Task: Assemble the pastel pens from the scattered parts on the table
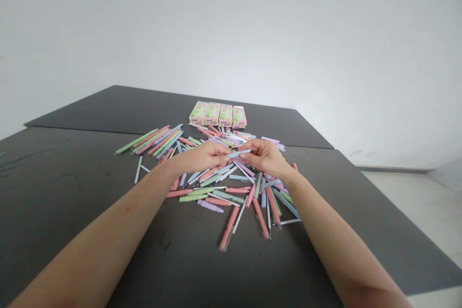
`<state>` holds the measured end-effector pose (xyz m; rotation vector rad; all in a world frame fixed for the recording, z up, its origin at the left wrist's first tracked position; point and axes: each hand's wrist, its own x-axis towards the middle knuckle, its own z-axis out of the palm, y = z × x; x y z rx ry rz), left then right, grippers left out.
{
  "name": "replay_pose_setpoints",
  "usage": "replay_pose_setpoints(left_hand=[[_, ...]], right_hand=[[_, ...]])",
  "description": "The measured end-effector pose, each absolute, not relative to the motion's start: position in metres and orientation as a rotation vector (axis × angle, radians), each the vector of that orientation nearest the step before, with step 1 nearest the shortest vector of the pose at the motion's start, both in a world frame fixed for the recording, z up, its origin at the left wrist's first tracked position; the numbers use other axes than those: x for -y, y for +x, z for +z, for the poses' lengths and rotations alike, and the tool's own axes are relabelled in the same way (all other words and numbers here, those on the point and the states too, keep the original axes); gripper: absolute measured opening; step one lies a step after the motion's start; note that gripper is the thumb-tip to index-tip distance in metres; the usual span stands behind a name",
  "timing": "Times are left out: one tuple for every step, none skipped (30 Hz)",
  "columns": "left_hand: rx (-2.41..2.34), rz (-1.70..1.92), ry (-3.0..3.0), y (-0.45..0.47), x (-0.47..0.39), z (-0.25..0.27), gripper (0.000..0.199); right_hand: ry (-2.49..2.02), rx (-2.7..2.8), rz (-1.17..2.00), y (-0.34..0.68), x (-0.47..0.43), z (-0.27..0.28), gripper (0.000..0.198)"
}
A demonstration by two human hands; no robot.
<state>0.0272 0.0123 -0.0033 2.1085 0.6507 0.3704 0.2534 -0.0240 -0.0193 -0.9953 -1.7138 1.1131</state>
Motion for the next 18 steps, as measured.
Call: replay_pose_setpoints(left_hand=[[-0.656,0.377,2.138,0.028,-0.012,-0.003,0.024],[-0.661,0.382,2.169,0.028,-0.012,-0.003,0.023],[-0.667,0.387,2.198,0.028,-0.013,-0.003,0.023],[-0.677,0.392,2.226,0.028,-0.013,-0.004,0.023],[-0.688,0.395,2.252,0.029,-0.013,-0.004,0.024],[-0.704,0.4,2.277,0.029,-0.014,-0.005,0.024],[-0.722,0.406,2.299,0.03,-0.013,-0.005,0.024],[-0.746,0.411,2.318,0.03,-0.013,-0.005,0.025],[-0.774,0.414,2.333,0.03,-0.013,-0.005,0.026],[-0.803,0.412,2.346,0.031,-0.012,-0.005,0.027],[-0.83,0.407,2.357,0.031,-0.011,-0.005,0.028],[-0.856,0.403,2.367,0.032,-0.011,-0.005,0.029],[-0.877,0.4,2.376,0.032,-0.01,-0.006,0.029],[-0.891,0.405,2.384,0.032,-0.01,-0.006,0.03],[-0.898,0.415,2.388,0.032,-0.01,-0.007,0.03],[-0.899,0.429,2.387,0.032,-0.01,-0.008,0.03],[-0.906,0.455,2.378,0.032,-0.011,-0.008,0.029],[-0.905,0.473,2.366,0.032,-0.011,-0.008,0.028]], right_hand=[[-1.013,1.698,1.123,0.253,0.023,-0.021,0.027],[-1.029,1.681,1.13,0.253,0.023,-0.023,0.027],[-1.043,1.663,1.135,0.252,0.022,-0.025,0.027],[-1.055,1.646,1.139,0.251,0.022,-0.026,0.028],[-1.067,1.631,1.141,0.25,0.022,-0.026,0.028],[-1.077,1.613,1.141,0.248,0.022,-0.027,0.028],[-1.085,1.593,1.144,0.247,0.022,-0.027,0.029],[-1.089,1.57,1.151,0.246,0.022,-0.026,0.029],[-1.09,1.546,1.16,0.244,0.022,-0.026,0.03],[-1.091,1.523,1.171,0.243,0.023,-0.026,0.03],[-1.093,1.506,1.18,0.242,0.023,-0.025,0.031],[-1.097,1.495,1.186,0.241,0.023,-0.024,0.031],[-1.103,1.487,1.191,0.241,0.023,-0.024,0.031],[-1.109,1.481,1.196,0.241,0.024,-0.023,0.031],[-1.113,1.477,1.201,0.241,0.024,-0.022,0.031],[-1.113,1.471,1.206,0.241,0.024,-0.022,0.031],[-1.109,1.466,1.211,0.242,0.023,-0.022,0.031],[-1.104,1.462,1.213,0.242,0.023,-0.021,0.031]])
